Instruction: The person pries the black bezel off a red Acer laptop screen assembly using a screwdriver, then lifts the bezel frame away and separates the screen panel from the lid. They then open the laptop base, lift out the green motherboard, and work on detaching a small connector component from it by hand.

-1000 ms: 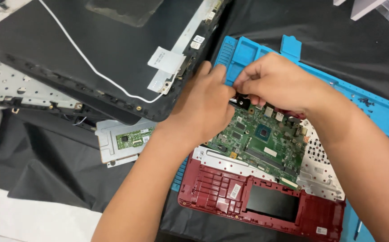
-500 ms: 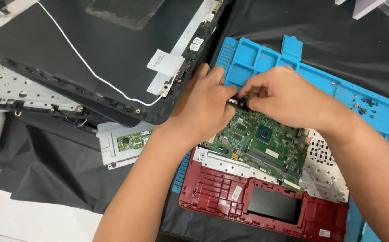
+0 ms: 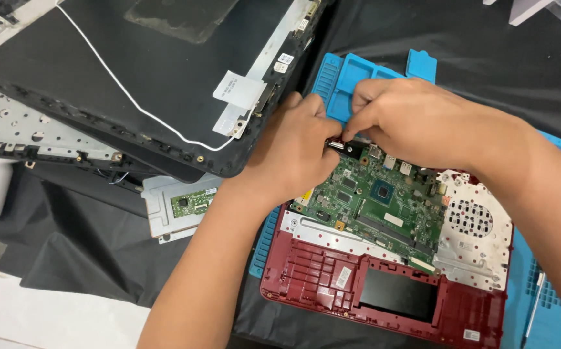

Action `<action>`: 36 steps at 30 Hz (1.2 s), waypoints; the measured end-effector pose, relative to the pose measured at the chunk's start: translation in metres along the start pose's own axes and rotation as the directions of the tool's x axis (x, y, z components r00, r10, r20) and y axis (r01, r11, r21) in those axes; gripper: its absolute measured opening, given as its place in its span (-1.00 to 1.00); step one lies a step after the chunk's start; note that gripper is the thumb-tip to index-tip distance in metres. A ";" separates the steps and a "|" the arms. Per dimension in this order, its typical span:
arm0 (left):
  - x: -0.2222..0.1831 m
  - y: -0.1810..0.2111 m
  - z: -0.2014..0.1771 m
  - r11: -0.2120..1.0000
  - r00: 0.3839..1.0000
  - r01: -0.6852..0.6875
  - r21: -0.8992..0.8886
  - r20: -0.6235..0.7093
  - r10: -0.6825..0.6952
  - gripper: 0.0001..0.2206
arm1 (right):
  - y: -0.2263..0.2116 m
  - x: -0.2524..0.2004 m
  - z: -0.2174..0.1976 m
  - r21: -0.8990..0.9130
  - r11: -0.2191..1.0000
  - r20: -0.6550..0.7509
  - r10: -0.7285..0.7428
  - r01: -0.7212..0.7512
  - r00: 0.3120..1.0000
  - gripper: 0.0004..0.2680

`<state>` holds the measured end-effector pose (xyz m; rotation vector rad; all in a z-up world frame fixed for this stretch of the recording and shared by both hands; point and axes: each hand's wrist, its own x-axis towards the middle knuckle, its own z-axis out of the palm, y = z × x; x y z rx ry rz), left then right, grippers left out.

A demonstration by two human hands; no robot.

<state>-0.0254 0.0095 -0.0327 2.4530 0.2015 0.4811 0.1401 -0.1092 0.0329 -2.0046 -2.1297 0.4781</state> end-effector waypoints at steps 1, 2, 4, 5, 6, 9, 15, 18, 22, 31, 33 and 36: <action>-0.001 -0.001 -0.001 1.000 1.000 -0.006 -0.013 -0.006 0.006 -0.90 | -0.004 0.001 -0.002 -0.027 0.999 0.030 0.037 -0.037 0.999 -0.85; -0.002 -0.001 -0.001 1.000 1.000 -0.010 -0.028 -0.014 0.009 -0.88 | -0.008 0.003 -0.003 -0.055 0.996 0.060 0.074 -0.071 0.995 -0.85; 0.000 -0.005 0.006 0.999 1.000 0.000 -0.037 -0.027 -0.001 -0.88 | -0.006 0.006 -0.004 -0.054 0.994 0.076 0.095 -0.091 0.993 -0.84; 0.001 -0.006 0.009 0.999 0.999 0.007 -0.048 -0.040 -0.009 -0.87 | -0.006 0.008 -0.005 -0.053 0.992 0.090 0.118 -0.114 0.989 -0.83; 0.001 -0.008 0.011 0.999 0.999 0.009 -0.048 -0.041 -0.011 -0.87 | 0.000 0.007 -0.004 -0.054 0.992 0.092 0.117 -0.112 0.989 -0.83; 0.001 -0.013 0.017 0.998 0.999 -0.001 -0.059 -0.037 -0.001 -0.90 | 0.016 0.001 0.000 0.067 0.991 0.159 0.103 -0.115 0.982 -0.87; -0.001 -0.018 0.022 0.989 0.995 -0.052 -0.141 -0.091 0.039 -0.91 | 0.023 -0.015 0.011 0.260 0.945 0.222 0.143 -0.199 0.965 -0.70; 0.001 -0.022 0.025 0.989 0.991 -0.087 -0.115 -0.111 0.075 -0.89 | 0.015 -0.015 0.014 0.280 0.934 0.123 0.196 -0.223 0.973 -0.80; 0.001 -0.023 0.026 0.991 0.989 -0.091 -0.096 -0.122 0.079 -0.88 | 0.008 -0.012 0.015 0.306 0.930 0.073 0.191 -0.204 0.979 -0.84; -0.001 -0.020 0.031 0.990 0.991 -0.060 -0.128 -0.123 0.044 -0.91 | -0.009 -0.014 0.008 0.157 0.955 -0.012 0.256 -0.251 0.967 -0.76; 0.000 -0.020 0.032 0.991 0.994 -0.052 -0.120 -0.100 0.040 -0.91 | -0.011 -0.015 0.008 0.157 0.957 -0.026 0.252 -0.245 0.967 -0.78; 0.000 -0.020 0.033 0.987 0.992 -0.071 -0.143 -0.111 0.055 -0.88 | -0.020 -0.012 0.007 0.121 0.980 -0.095 0.170 -0.158 0.981 -0.86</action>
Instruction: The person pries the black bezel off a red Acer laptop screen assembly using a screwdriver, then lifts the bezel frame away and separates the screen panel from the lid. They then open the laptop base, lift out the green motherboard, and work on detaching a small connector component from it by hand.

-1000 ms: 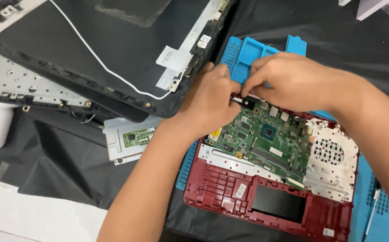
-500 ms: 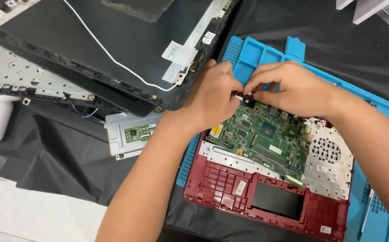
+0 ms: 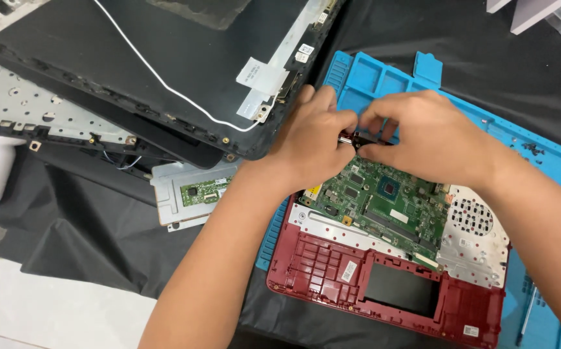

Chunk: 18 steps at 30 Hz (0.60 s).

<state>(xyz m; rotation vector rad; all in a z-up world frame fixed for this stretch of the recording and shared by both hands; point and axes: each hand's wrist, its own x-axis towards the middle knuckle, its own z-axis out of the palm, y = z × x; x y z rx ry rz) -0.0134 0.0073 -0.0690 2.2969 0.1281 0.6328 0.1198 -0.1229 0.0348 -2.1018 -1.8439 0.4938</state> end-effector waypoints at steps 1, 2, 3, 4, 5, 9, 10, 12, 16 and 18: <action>0.000 0.000 0.000 1.000 1.000 -0.001 0.003 0.003 0.001 -0.87 | -0.005 0.002 -0.001 -0.012 0.997 0.014 0.072 -0.072 0.997 -0.80; -0.001 0.000 0.000 1.000 1.000 -0.002 0.007 0.007 0.002 -0.86 | -0.010 0.003 -0.002 -0.026 0.989 0.026 0.143 -0.142 0.989 -0.75; -0.001 -0.001 0.000 1.000 1.000 -0.001 0.007 0.005 0.001 -0.86 | -0.008 0.004 -0.001 -0.027 0.990 0.027 0.142 -0.141 0.989 -0.75; 0.000 -0.002 0.001 1.000 1.000 -0.007 0.017 0.003 0.007 -0.86 | -0.005 0.004 -0.001 -0.042 0.978 0.054 0.204 -0.202 0.977 -0.80; 0.001 -0.002 0.001 1.000 1.000 -0.014 0.027 0.000 0.014 -0.85 | -0.003 0.004 -0.001 -0.059 0.963 0.080 0.266 -0.262 0.961 -0.84; 0.002 -0.002 0.003 1.000 1.000 0.009 0.030 0.001 -0.009 -0.88 | 0.005 0.001 0.004 -0.070 0.995 0.037 0.076 -0.074 0.996 -0.86; 0.002 0.000 0.002 1.000 1.000 0.015 0.027 -0.013 -0.015 -0.90 | 0.005 0.000 0.004 -0.082 0.996 0.033 0.029 -0.026 0.999 -0.88; 0.001 0.002 -0.003 0.999 0.999 0.022 0.024 -0.029 -0.021 -0.92 | 0.004 0.000 0.003 -0.096 0.995 0.030 -0.020 0.023 0.999 -0.89; 0.001 0.002 -0.013 0.993 0.997 0.059 0.104 0.042 -0.064 -0.88 | -0.004 0.005 0.002 0.031 0.992 -0.035 0.127 -0.126 0.991 -0.89; 0.002 0.002 -0.014 0.993 0.996 0.057 0.103 0.059 -0.063 -0.84 | -0.007 0.007 0.003 0.083 0.978 -0.051 0.194 -0.189 0.980 -0.87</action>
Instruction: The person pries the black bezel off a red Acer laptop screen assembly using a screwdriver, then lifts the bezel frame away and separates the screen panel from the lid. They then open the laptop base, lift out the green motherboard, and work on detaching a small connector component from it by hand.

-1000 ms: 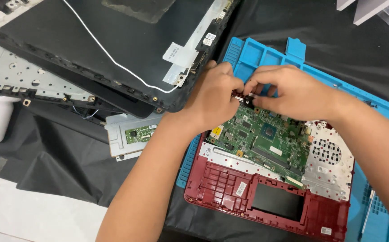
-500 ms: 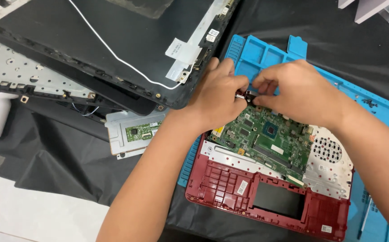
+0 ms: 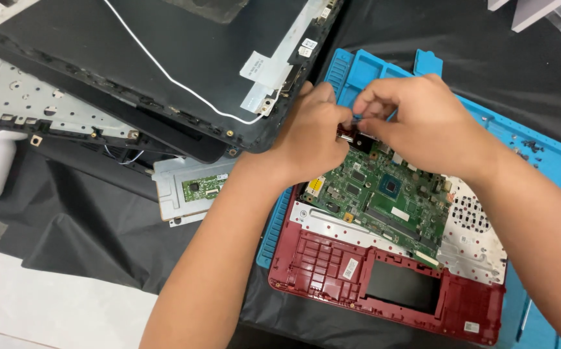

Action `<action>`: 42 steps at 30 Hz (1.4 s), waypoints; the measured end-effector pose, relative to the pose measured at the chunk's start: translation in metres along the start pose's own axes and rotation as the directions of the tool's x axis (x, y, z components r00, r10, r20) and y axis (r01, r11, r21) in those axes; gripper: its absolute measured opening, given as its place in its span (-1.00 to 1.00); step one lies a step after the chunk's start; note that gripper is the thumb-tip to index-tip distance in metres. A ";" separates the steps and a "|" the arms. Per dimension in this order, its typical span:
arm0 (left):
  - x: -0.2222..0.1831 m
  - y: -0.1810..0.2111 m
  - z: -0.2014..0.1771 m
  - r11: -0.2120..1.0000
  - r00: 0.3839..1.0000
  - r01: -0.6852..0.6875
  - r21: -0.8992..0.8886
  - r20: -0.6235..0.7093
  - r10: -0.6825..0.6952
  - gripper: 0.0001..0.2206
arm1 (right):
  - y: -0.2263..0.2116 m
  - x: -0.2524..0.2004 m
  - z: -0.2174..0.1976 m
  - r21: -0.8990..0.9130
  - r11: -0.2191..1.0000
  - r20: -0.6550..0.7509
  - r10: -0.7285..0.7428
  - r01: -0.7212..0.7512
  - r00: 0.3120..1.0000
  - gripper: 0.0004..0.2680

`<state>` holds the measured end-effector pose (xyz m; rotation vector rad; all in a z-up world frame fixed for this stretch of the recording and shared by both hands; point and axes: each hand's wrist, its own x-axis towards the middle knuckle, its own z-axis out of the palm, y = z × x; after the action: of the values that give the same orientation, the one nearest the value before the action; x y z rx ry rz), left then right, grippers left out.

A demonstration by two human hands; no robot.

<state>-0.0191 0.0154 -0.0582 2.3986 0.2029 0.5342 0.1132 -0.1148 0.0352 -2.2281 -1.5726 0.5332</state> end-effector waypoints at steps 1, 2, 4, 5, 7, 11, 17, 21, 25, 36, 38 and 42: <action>0.000 0.000 0.000 1.000 1.000 0.009 -0.008 0.001 -0.009 -0.80 | 0.000 0.000 0.001 0.064 0.998 -0.004 0.013 -0.013 1.000 -0.87; 0.001 0.000 0.000 1.000 1.000 0.015 -0.015 -0.001 -0.015 -0.75 | 0.000 0.001 0.001 0.125 0.992 -0.010 0.024 -0.023 1.000 -0.88; 0.001 0.000 0.002 1.000 1.000 0.004 -0.015 -0.001 -0.004 -0.78 | -0.004 0.001 -0.003 0.082 0.992 0.049 0.090 -0.094 0.995 -0.87; 0.000 -0.001 0.002 1.000 1.000 -0.003 -0.016 0.000 0.003 -0.81 | -0.007 0.002 -0.005 0.035 0.986 0.107 0.156 -0.161 0.982 -0.87; 0.001 0.000 0.002 1.000 1.000 -0.010 -0.010 -0.002 0.010 -0.84 | -0.003 0.001 -0.005 -0.024 0.990 0.141 0.143 -0.141 0.980 -0.85; 0.000 0.001 0.000 0.999 0.999 -0.032 -0.013 -0.025 0.032 -0.89 | -0.001 0.000 -0.003 -0.101 0.995 0.160 0.037 -0.021 0.986 -0.83; -0.001 -0.008 0.011 0.995 0.991 -0.102 -0.018 -0.090 0.100 -0.91 | 0.000 0.004 0.001 -0.177 0.984 0.196 0.020 0.015 0.980 -0.83; -0.002 -0.007 0.014 0.993 0.980 -0.118 -0.024 -0.166 0.112 -0.91 | 0.025 0.018 0.003 0.038 0.971 0.293 0.216 -0.237 0.931 -0.84; -0.001 -0.005 0.012 0.996 0.989 -0.074 -0.053 -0.134 0.066 -0.93 | 0.046 0.023 0.008 0.199 0.925 0.357 0.239 -0.323 0.903 -0.85; 0.005 -0.003 0.016 0.988 0.995 -0.058 -0.142 -0.088 0.046 -0.80 | 0.042 0.003 0.004 0.519 0.660 0.392 0.381 -0.543 0.837 -0.82; 0.006 -0.001 0.018 0.991 0.985 -0.130 -0.032 -0.117 0.126 -0.73 | 0.042 -0.002 0.003 0.563 0.667 0.407 0.289 -0.487 0.866 -0.74; 0.006 0.013 0.004 1.000 1.000 -0.023 0.010 0.008 0.023 -0.63 | 0.043 -0.011 0.004 0.667 0.630 0.366 0.188 -0.398 0.911 -0.71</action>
<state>-0.0115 0.0047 -0.0505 2.4152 0.1751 0.5354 0.1421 -0.1384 0.0113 -1.7931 -0.8123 1.3433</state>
